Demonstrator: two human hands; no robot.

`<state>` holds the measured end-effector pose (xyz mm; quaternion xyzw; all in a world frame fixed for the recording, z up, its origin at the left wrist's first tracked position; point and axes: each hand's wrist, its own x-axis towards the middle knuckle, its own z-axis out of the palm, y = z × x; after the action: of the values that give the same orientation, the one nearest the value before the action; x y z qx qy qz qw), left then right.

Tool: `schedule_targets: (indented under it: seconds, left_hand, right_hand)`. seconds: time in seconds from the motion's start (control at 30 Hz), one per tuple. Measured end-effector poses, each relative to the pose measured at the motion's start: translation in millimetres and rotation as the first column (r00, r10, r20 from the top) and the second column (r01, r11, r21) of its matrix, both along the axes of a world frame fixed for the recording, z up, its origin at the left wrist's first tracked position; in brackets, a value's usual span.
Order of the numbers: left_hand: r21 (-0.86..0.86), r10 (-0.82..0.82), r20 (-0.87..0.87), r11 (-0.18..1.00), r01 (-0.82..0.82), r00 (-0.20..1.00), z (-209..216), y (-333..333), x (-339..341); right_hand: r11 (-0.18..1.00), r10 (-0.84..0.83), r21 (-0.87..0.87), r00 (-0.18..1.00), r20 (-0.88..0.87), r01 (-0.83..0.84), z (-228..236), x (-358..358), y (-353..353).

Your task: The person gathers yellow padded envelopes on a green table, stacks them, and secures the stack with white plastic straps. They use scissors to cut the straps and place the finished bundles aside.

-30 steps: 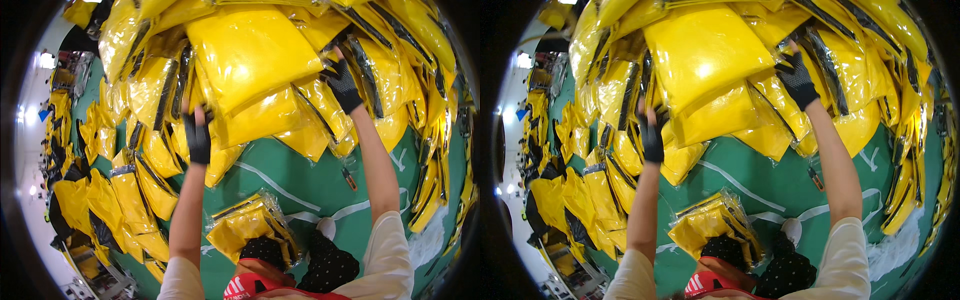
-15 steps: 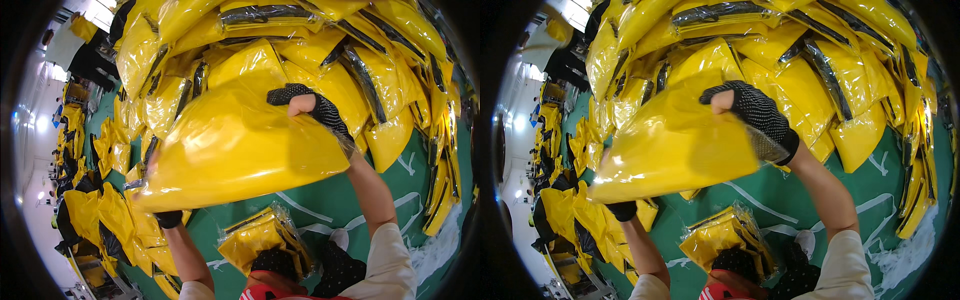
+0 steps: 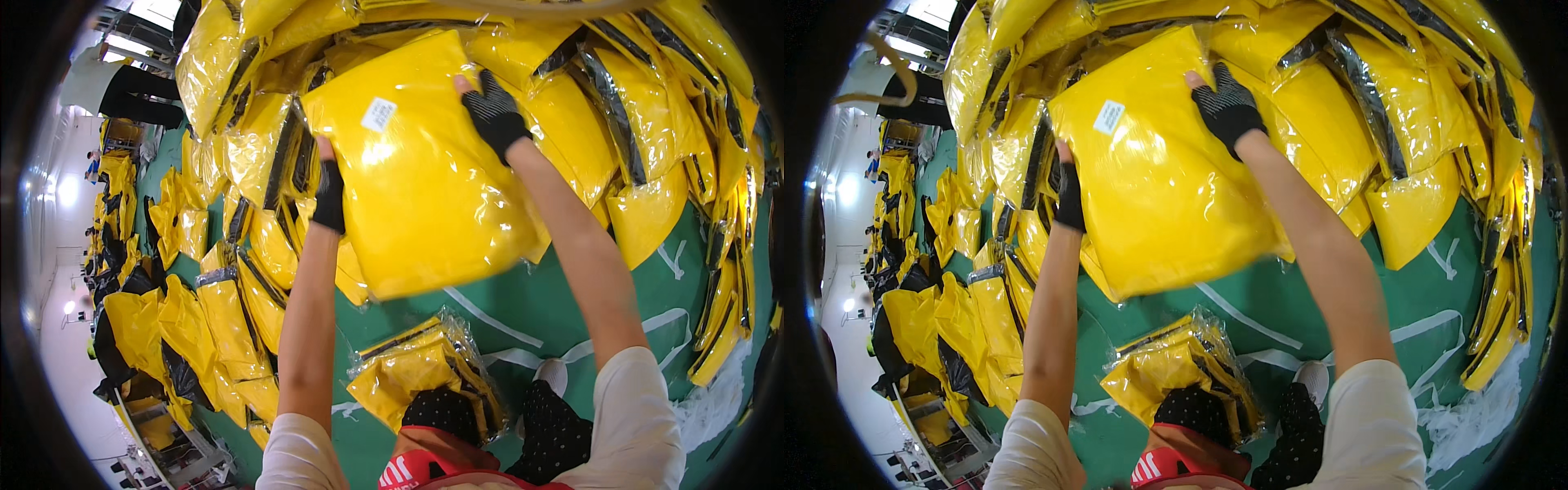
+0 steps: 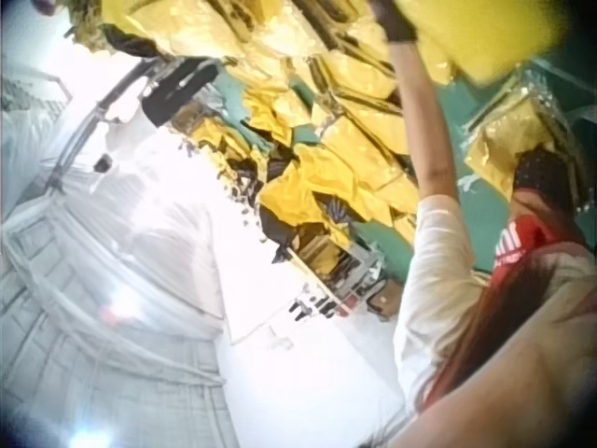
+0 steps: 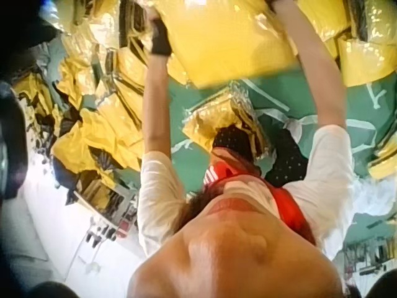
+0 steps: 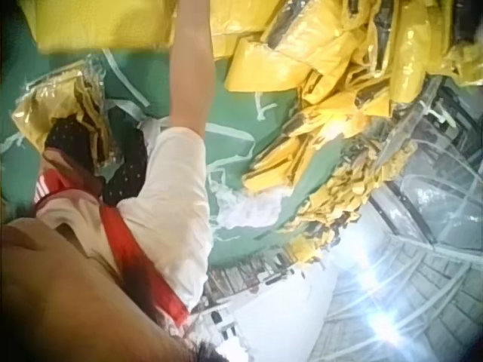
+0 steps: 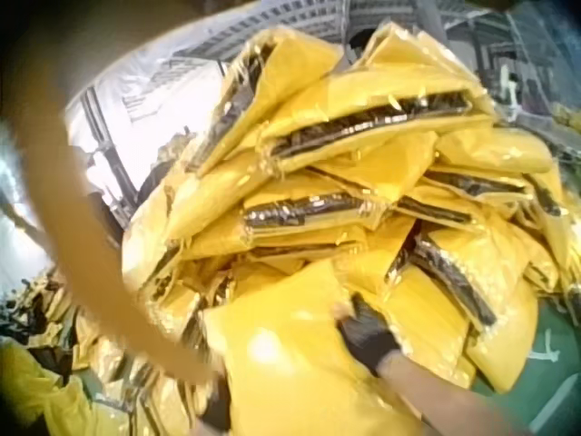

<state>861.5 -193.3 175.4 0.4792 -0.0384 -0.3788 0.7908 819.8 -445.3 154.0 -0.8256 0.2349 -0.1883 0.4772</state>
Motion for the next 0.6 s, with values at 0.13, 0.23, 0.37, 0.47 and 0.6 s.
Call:
schedule_targets:
  seconds: [0.13, 0.23, 0.37, 0.47, 0.6]
  left_hand:
    - [0.025, 0.109, -0.191, 0.994, -0.106, 0.976, -35.2, -6.2, -146.3]
    - [0.148, 0.292, -0.215, 0.953, -0.265, 0.932, -118.0, -26.0, -248.9]
    - [0.485, 0.272, -0.282, 0.868, -0.107, 0.92, -145.6, -72.3, -312.8]
    - [0.525, 0.262, -0.158, 0.839, -0.144, 0.952, -169.4, -60.1, -350.1]
    - [0.264, 0.312, -0.409, 0.94, -0.216, 0.858, -199.5, -38.0, -373.2]
  right_hand:
    - [0.966, 0.019, 0.254, 0.995, 0.103, -0.045, -64.1, -191.4, -27.1]
    - [0.84, -0.145, 0.508, 0.981, -0.131, 0.192, -83.7, -283.1, -39.4]
    - [0.984, -0.101, 0.14, 0.991, -0.089, 0.113, -136.2, -338.9, -64.2]
    - [0.974, -0.173, 0.11, 0.961, -0.214, 0.199, -140.5, -349.6, -44.8]
    - [0.945, 0.138, 0.317, 0.974, -0.178, -0.076, -165.6, -380.4, -84.4]
